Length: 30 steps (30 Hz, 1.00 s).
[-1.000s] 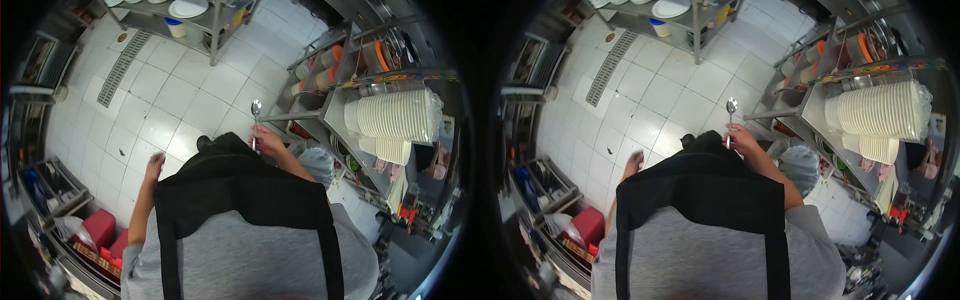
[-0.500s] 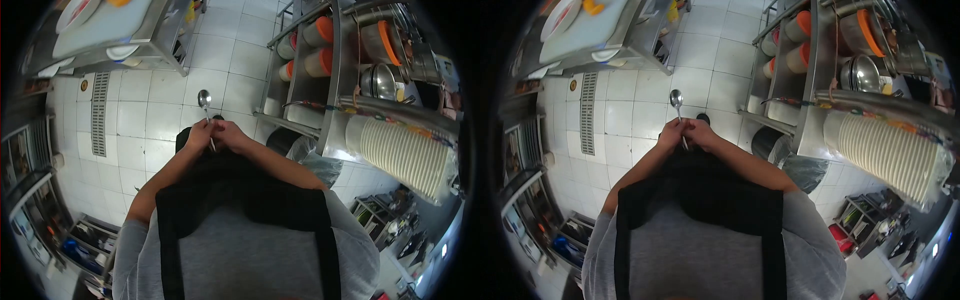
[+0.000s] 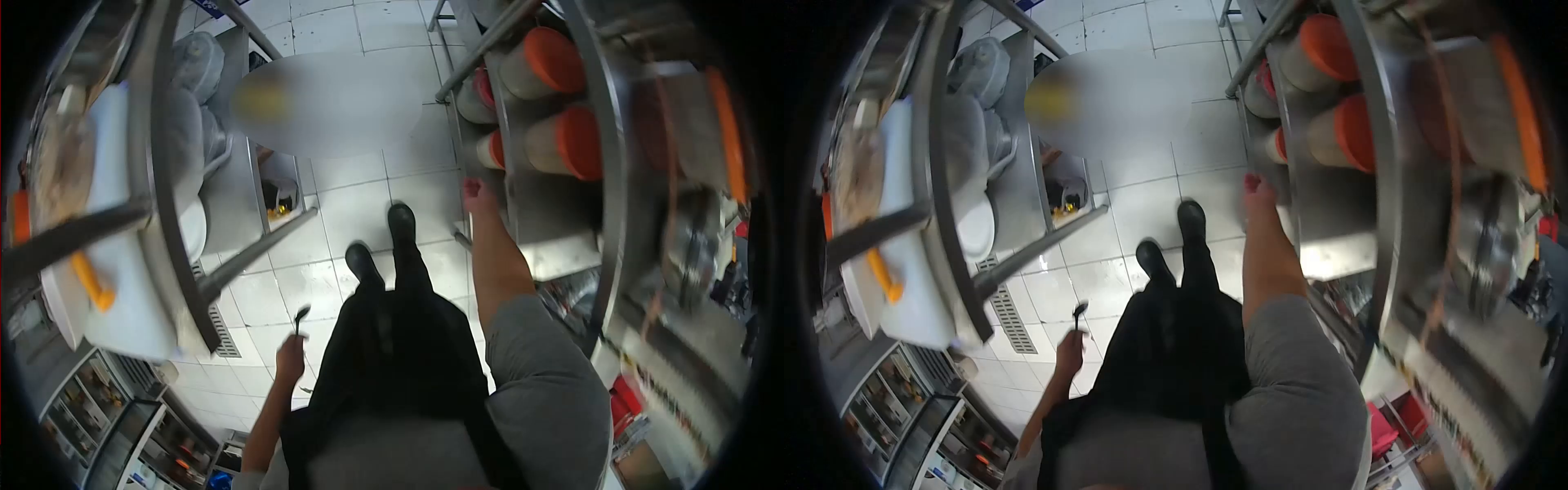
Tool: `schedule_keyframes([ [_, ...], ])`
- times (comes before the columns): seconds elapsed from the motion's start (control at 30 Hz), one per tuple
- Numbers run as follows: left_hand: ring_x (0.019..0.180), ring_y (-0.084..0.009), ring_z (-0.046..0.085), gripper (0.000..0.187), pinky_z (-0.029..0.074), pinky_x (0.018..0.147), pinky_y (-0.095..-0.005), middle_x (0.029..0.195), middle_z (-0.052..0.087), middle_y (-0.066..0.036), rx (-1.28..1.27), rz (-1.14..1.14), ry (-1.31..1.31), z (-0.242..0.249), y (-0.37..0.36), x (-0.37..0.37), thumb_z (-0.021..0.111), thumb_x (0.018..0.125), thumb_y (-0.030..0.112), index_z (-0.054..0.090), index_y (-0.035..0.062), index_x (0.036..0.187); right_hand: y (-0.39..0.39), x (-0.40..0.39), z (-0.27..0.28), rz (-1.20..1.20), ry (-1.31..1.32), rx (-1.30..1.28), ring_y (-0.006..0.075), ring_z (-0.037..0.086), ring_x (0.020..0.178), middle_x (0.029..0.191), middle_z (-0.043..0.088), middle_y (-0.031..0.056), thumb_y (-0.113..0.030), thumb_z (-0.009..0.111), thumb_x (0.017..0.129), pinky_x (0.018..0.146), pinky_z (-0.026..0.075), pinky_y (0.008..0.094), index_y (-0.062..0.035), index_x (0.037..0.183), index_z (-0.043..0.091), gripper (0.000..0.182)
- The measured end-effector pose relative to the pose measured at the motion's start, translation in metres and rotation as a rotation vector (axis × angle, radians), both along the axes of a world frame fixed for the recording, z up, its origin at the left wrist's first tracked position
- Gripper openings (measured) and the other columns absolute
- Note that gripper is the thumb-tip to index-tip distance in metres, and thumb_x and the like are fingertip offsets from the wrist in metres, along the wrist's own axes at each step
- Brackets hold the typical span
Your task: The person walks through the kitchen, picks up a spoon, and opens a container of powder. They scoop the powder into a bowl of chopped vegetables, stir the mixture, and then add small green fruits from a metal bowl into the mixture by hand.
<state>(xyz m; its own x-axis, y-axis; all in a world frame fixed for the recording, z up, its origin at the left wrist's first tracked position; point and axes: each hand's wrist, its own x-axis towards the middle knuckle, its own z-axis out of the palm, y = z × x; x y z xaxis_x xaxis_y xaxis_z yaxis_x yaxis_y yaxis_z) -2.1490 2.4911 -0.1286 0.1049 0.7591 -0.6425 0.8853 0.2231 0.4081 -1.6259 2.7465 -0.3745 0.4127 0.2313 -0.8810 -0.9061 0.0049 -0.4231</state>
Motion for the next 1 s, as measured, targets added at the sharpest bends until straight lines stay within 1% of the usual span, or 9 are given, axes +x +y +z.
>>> schedule_keyframes([
  [0.13,0.082,-0.0334,0.059,0.02,0.048,0.068,-0.0432,0.089,0.059,-0.013,-0.238,0.077,0.144,-0.019,-0.043,-0.036,0.039,0.089,0.007,0.058,0.0073,0.094,0.043,0.028,-0.047,-0.084,-0.088,-0.041,0.0316,0.054,0.1,0.108,0.055,0.0178,-0.014,0.053,0.088,0.087,0.048,0.0449,0.0038,0.113,0.048,0.031],
  [0.3,0.083,-0.0307,0.06,0.02,0.05,0.069,-0.0392,0.09,0.06,-0.012,-0.1,-0.016,0.027,-0.041,-0.074,-0.063,0.04,0.087,0.005,0.058,0.0068,0.092,0.036,0.149,-0.217,-0.068,-0.032,0.117,0.027,0.056,0.094,0.101,0.058,0.0163,-0.013,0.055,0.086,0.08,0.049,0.0369,0.0006,0.11,0.053,0.028],
  [0.43,0.084,-0.0299,0.061,0.022,0.05,0.074,-0.0392,0.093,0.06,-0.014,-0.12,-0.104,0.027,-0.049,-0.054,-0.053,0.038,0.089,0.009,0.059,0.008,0.097,0.033,0.147,-0.192,-0.09,-0.267,0.289,0.0246,0.058,0.081,0.101,0.056,0.0147,-0.009,0.053,0.086,0.063,0.051,0.0315,-0.0009,0.118,0.048,0.033],
  [0.5,0.089,-0.0297,0.061,0.025,0.05,0.078,-0.038,0.099,0.061,-0.014,-0.569,0.469,0.112,-0.008,0.019,-0.006,0.037,0.093,0.017,0.06,0.0107,0.101,0.041,0.14,-0.184,-0.088,-0.283,0.276,0.024,0.058,0.085,0.104,0.056,0.0136,-0.01,0.053,0.087,0.066,0.051,0.0315,-0.0027,0.118,0.05,0.032],
  [0.73,0.096,-0.0316,0.058,0.029,0.046,0.084,-0.0408,0.104,0.06,-0.013,-0.458,0.276,0.055,-0.02,0.014,-0.025,0.035,0.095,0.027,0.06,0.0145,0.103,0.041,0.117,-0.151,-0.093,-0.309,0.136,0.0226,0.057,0.099,0.111,0.058,0.0097,-0.014,0.052,0.088,0.073,0.052,0.0326,-0.0084,0.117,0.055,0.03],
  [0.83,0.095,-0.0318,0.058,0.028,0.047,0.083,-0.0406,0.102,0.059,-0.013,-0.386,0.161,0.044,-0.027,0.001,-0.037,0.036,0.094,0.027,0.06,0.0152,0.102,-0.013,0.107,-0.165,1.115,-1.389,-0.611,0.0188,0.061,0.095,0.108,0.061,0.011,-0.019,0.059,0.08,0.065,0.048,0.0235,-0.0049,0.112,0.058,0.035],
  [0.9,0.095,-0.0318,0.058,0.027,0.047,0.083,-0.0406,0.102,0.059,-0.013,-0.543,0.413,0.058,-0.005,0.019,-0.023,0.036,0.094,0.025,0.06,0.0156,0.102,-0.013,0.058,-0.116,0.626,-0.868,-0.358,0.0174,0.059,0.077,0.083,0.059,0.0058,-0.016,0.061,0.079,0.06,0.047,0.0253,-0.0049,0.093,0.062,0.018],
  [0.93,0.095,-0.0309,0.058,0.027,0.047,0.083,-0.0401,0.103,0.059,-0.012,-0.486,0.338,0.038,-0.01,0.006,-0.031,0.037,0.094,0.026,0.06,0.0169,0.103,-0.012,0.029,-0.097,0.021,-0.385,-0.037,0.0164,0.056,0.067,0.072,0.055,0.0031,-0.015,0.062,0.079,0.056,0.046,0.0271,-0.0042,0.083,0.062,0.012],
  [1.0,0.095,-0.0315,0.058,0.026,0.047,0.083,-0.0403,0.104,0.058,-0.012,-0.501,0.313,0.03,-0.011,-0.006,-0.039,0.037,0.093,0.025,0.059,0.0169,0.106,-0.023,-0.016,-0.036,0.251,-0.411,-0.016,0.0127,0.047,0.055,0.066,0.047,-0.0009,-0.011,0.064,0.076,0.047,0.04,0.0278,-0.0075,0.072,0.056,0.01],
])
